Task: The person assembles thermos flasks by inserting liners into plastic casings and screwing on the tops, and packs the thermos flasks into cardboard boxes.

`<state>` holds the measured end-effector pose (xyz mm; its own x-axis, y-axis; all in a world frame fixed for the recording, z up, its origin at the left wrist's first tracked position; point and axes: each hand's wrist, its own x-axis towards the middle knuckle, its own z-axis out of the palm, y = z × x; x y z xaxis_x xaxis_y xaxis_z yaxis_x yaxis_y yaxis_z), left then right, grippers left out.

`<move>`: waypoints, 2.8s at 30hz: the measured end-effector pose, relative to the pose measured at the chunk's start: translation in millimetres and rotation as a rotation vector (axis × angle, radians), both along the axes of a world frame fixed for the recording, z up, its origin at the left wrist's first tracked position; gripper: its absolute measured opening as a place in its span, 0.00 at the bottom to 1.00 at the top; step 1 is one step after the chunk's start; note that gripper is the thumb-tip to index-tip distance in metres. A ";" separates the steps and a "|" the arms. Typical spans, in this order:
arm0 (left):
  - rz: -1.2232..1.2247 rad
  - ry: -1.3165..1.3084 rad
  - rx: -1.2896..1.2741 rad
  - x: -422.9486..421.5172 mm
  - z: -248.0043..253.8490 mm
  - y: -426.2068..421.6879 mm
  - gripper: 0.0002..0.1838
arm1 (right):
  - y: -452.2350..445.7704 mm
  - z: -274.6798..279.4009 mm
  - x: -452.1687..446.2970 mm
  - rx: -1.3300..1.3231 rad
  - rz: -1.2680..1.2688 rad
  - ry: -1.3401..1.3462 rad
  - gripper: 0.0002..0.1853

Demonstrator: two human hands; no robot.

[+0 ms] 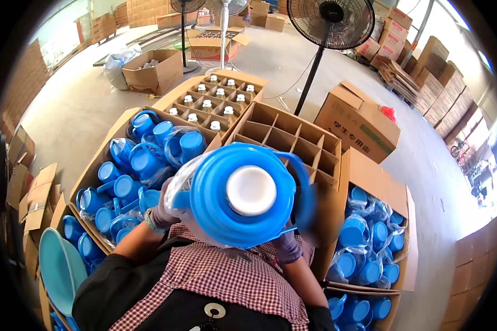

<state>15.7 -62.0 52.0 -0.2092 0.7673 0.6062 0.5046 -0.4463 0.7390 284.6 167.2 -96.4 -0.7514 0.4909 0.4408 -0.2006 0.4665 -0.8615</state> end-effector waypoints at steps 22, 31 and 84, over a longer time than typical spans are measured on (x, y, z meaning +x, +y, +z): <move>0.248 -0.668 0.081 -197.9 32.5 -29.7 0.29 | -75.4 135.3 -213.5 -0.391 0.482 0.350 0.48; 0.261 -0.592 -0.468 -298.4 -93.3 -0.7 0.19 | -139.2 67.4 -240.3 -0.754 0.382 0.131 0.55; 0.282 -0.161 -0.856 -376.4 -267.7 33.6 0.25 | -120.0 53.6 -303.6 -0.289 0.669 -0.055 0.51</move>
